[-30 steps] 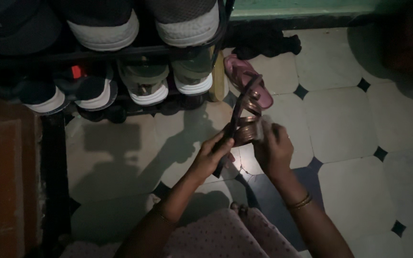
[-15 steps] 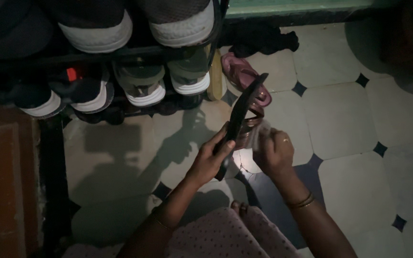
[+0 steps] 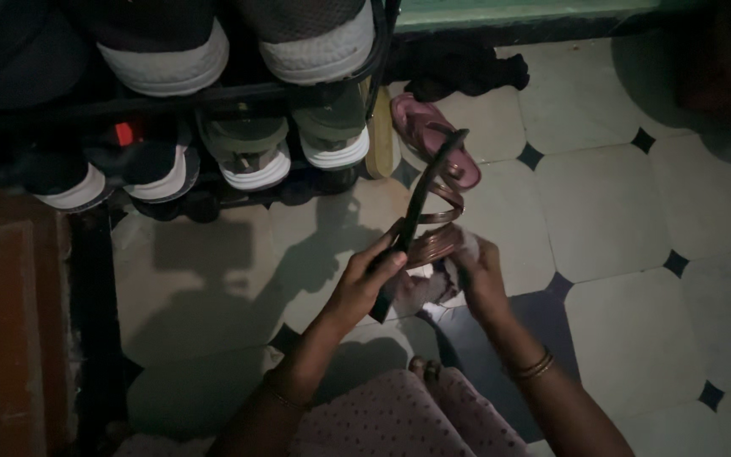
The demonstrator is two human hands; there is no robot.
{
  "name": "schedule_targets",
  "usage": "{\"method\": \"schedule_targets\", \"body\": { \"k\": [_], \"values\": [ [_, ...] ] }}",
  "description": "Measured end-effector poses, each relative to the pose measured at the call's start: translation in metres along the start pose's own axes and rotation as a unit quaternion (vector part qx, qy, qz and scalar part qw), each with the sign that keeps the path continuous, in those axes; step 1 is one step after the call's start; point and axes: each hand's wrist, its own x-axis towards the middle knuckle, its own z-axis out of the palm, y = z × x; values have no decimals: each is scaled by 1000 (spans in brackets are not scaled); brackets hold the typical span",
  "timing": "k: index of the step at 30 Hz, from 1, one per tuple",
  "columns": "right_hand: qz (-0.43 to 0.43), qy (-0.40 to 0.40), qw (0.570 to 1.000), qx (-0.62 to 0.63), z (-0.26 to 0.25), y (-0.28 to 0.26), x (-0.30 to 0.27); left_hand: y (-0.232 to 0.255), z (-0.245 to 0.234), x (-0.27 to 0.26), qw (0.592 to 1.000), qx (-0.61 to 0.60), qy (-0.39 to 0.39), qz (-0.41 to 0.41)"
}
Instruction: The person cleans a pair of brown sandals and a pair of pink flip-flops using a cloth. They wipe the soles and uppers of each shoe and then place them back on a shoe rack.
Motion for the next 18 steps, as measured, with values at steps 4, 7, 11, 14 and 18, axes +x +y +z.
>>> {"method": "schedule_targets", "body": {
  "k": [4,7,11,14,18],
  "values": [
    [138,0,972,190,4,11,-2,-26,-6,2,991,-58,17,-121],
    [57,26,998,-16,-1,8,-6,-60,-12,7,976,44,65,-203],
    [-157,58,930,-327,-6,-12,-17,-75,-16,9,965,60,32,-252],
    [-321,51,829,-456,-4,-17,-20,-62,-7,10,971,-84,32,-222],
    [-450,6,728,-517,-3,-10,-29,-52,-5,8,956,-273,-14,-109]
  ]
}}
